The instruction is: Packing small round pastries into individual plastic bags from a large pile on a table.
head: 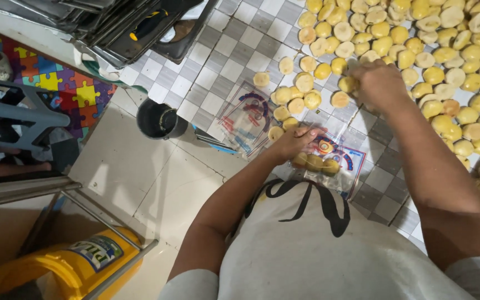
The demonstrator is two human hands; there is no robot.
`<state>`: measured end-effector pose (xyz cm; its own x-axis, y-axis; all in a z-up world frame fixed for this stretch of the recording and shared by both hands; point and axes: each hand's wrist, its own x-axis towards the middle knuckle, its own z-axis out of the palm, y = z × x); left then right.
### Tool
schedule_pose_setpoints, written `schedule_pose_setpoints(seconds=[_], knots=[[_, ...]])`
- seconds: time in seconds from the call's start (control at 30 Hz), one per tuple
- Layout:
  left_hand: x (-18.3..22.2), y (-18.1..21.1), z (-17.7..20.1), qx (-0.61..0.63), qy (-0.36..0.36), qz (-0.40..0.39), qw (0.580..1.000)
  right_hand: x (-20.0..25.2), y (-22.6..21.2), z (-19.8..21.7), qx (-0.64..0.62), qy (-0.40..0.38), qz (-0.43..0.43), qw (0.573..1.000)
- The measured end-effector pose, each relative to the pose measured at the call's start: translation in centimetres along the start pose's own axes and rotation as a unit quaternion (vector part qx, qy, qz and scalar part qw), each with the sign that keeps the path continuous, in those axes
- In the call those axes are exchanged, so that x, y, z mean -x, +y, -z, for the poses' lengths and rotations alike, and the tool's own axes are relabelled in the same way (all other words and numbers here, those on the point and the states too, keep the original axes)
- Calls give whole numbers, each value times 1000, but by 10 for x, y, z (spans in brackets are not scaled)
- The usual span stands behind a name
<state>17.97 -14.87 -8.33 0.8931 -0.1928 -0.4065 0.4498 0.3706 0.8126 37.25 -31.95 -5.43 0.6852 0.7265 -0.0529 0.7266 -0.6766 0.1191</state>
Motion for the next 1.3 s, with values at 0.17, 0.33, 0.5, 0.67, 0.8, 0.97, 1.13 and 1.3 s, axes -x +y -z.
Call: schedule_pose_setpoints(seconds=[0.17, 0.33, 0.5, 0.67, 0.8, 0.97, 1.13, 1.3], knots=[[4, 4, -2, 7, 3, 7, 1000, -9, -17, 5, -1, -47, -3, 999], [9, 9, -4, 3, 13, 8, 1000, -14, -5, -21, -74, -91, -40, 992], [10, 13, -6, 9, 16, 14, 1000, 18, -13, 58, -399, -62, -79, 911], [4, 1, -1, 29, 20, 29, 999, 31, -38, 70, -523, -196, -21, 829], [-14, -24, 11, 65, 23, 28, 997, 31, -52, 35, -566, -201, -12, 799], [7, 6, -6, 60, 17, -2, 998, 40, -69, 17, -538, -132, -18, 832], [3, -7, 2, 4, -9, -58, 998, 49, -81, 43, -469, -97, -1, 878], [3, -7, -6, 10, 101, -33, 994, 60, -60, 49, -512, -137, -2, 848]])
